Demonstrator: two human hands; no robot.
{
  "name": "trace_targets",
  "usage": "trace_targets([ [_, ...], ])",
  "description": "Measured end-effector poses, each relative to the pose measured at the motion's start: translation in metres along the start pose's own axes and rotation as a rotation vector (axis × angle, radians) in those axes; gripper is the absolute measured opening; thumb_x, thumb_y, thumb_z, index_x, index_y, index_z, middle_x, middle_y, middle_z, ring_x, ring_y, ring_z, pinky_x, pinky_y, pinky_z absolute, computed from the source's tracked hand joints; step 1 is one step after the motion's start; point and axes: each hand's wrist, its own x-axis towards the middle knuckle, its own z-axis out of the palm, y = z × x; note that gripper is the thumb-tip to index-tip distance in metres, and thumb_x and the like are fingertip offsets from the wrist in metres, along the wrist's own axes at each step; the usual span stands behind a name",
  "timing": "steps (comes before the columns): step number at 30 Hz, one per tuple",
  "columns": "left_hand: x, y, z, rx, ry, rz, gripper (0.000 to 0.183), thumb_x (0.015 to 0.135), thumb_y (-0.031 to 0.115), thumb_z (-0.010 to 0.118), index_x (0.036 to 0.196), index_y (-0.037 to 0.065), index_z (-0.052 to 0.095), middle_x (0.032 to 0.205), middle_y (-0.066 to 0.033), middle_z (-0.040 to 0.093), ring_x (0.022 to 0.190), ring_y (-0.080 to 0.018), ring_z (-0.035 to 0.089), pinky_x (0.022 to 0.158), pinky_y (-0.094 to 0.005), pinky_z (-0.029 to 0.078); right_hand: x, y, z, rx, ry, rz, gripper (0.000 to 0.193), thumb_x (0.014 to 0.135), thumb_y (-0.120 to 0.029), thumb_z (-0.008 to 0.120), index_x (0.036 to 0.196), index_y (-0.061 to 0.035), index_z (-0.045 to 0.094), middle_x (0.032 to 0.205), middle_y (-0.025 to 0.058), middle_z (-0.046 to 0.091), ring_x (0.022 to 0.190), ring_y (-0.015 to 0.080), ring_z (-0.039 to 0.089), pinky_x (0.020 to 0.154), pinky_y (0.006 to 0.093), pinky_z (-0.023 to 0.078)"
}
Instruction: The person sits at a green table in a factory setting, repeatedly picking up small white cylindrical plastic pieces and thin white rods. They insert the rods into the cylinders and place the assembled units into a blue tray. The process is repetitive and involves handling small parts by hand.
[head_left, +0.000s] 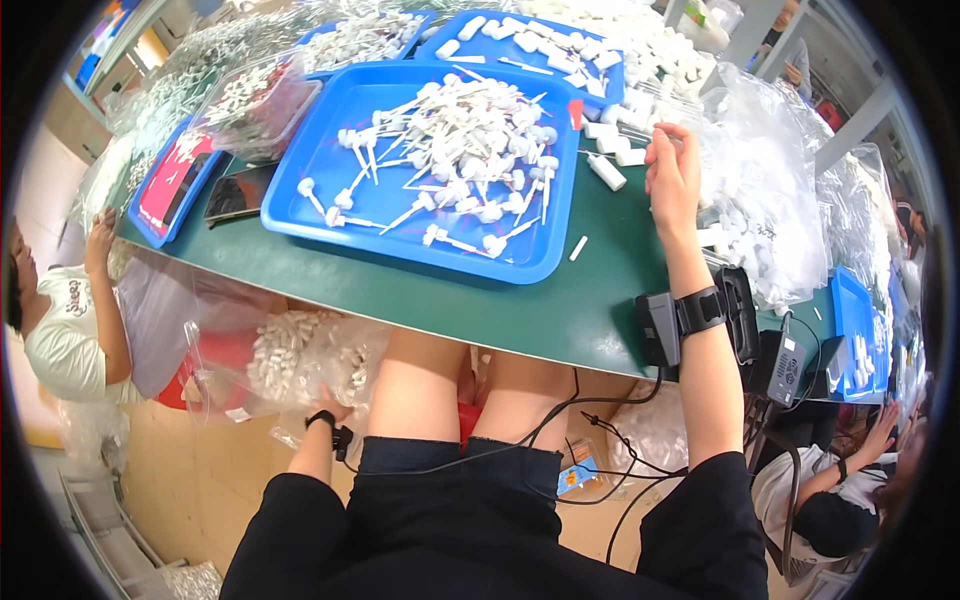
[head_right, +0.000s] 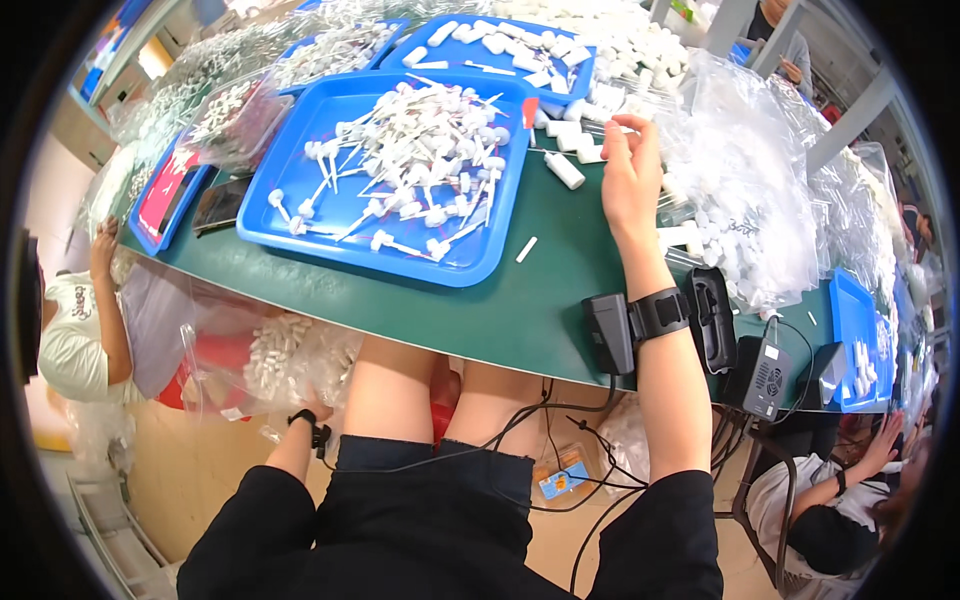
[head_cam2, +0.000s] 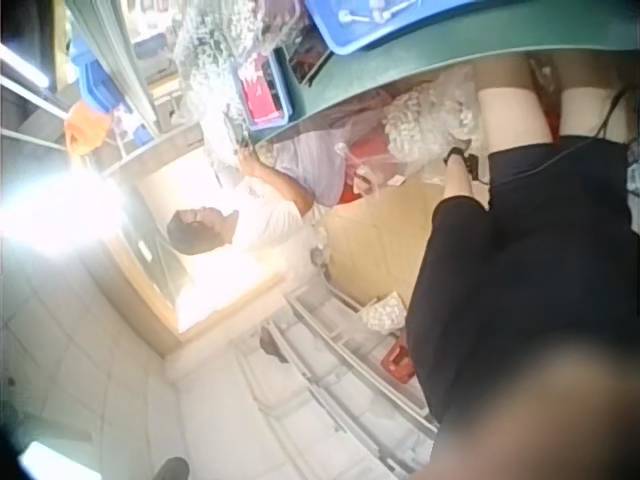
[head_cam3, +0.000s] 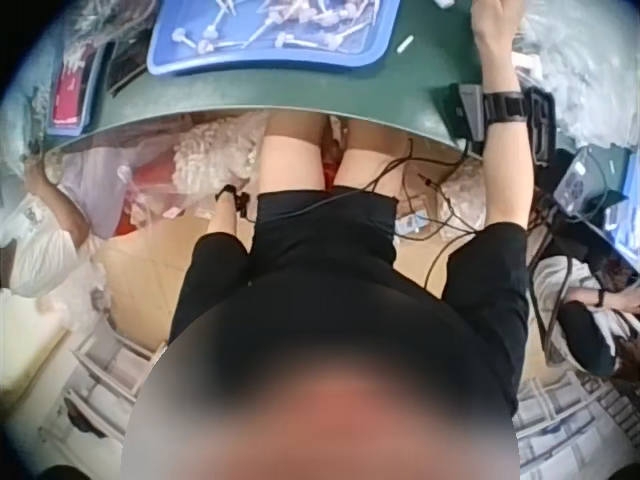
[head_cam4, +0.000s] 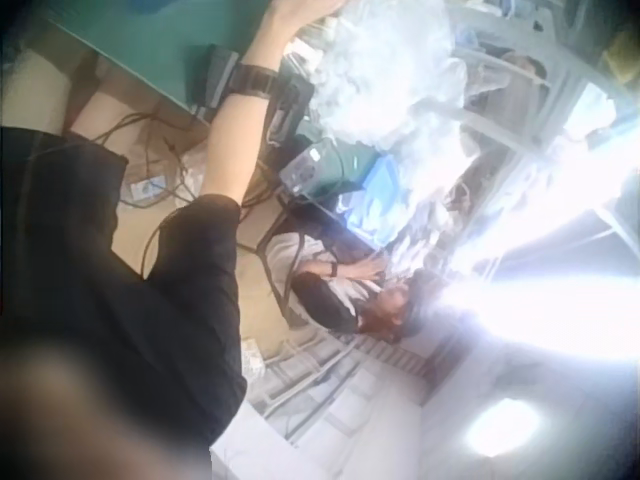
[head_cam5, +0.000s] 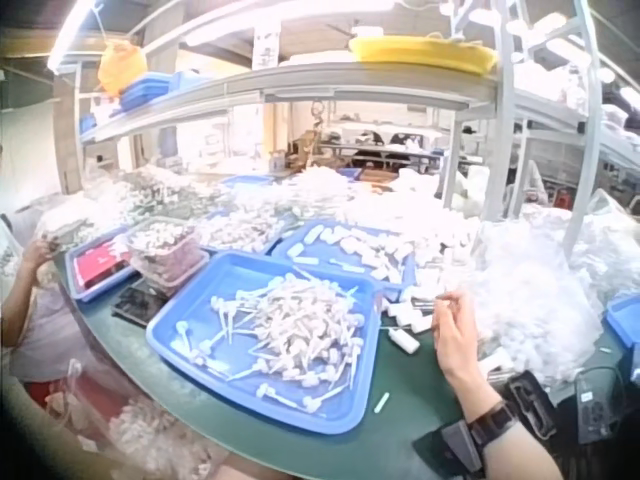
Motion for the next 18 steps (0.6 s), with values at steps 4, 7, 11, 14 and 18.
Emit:
trace_targets([
  [4,-0.076,0.004,-0.096,-0.045,0.487,0.095,0.108,0.070,0.035,0.071,0.141,0.024,-0.010,0.142,-0.0260,0.017,0.126,-0.0420,0.028,0.102,-0.0476,0.029,-0.011,-0.021,-0.002,-0.179,-0.201,-0.150,0.018,0.080,-0.016,0.062,0.096,-0.0088,0.059,0.072,-0.0008,0.053,0.059,0.0043,0.042,0.052,0.0212,0.034],
  [7,-0.092,-0.040,-0.165,-0.235,0.391,0.431,0.063,0.076,0.030,0.066,0.129,0.009,0.038,0.114,-0.0233,0.051,0.103,-0.0344,0.053,0.089,-0.0388,0.041,-0.029,-0.046,0.028,-0.342,-0.497,-0.406,0.025,0.076,-0.020,0.065,0.098,-0.0098,0.062,0.077,0.0067,0.053,0.074,0.0201,0.053,0.066,0.0306,0.043],
  [11,-0.267,0.016,-0.268,-0.538,-0.196,1.084,0.028,0.084,0.015,0.053,0.102,-0.006,0.060,0.079,-0.0117,0.064,0.070,-0.0169,0.061,0.064,-0.0275,0.047,-0.035,-0.044,0.030,-0.478,-0.478,-0.322,0.022,0.075,-0.024,0.067,0.090,-0.0083,0.065,0.075,0.0071,0.051,0.071,0.0208,0.053,0.062,0.0314,0.043],
  [14,-0.344,0.044,-0.304,-0.562,-0.332,1.521,0.026,0.085,0.006,0.045,0.105,-0.005,0.059,0.078,-0.0113,0.063,0.067,-0.0105,0.057,0.056,-0.0220,0.043,-0.036,-0.047,0.033,-0.423,-0.451,-0.351,0.014,0.075,-0.017,0.066,0.085,-0.0072,0.063,0.074,0.0071,0.050,0.069,0.0213,0.053,0.061,0.0323,0.043],
  [18,-0.386,0.146,-0.320,-0.640,-0.145,1.600,0.033,0.093,0.017,0.043,0.116,-0.004,0.050,0.086,-0.0111,0.060,0.066,-0.0084,0.053,0.061,-0.0198,0.042,-0.032,-0.046,0.025,-0.208,-0.375,-0.273,0.011,0.080,-0.012,0.063,0.088,-0.0048,0.061,0.075,0.0049,0.050,0.066,0.0149,0.050,0.060,0.0254,0.041],
])
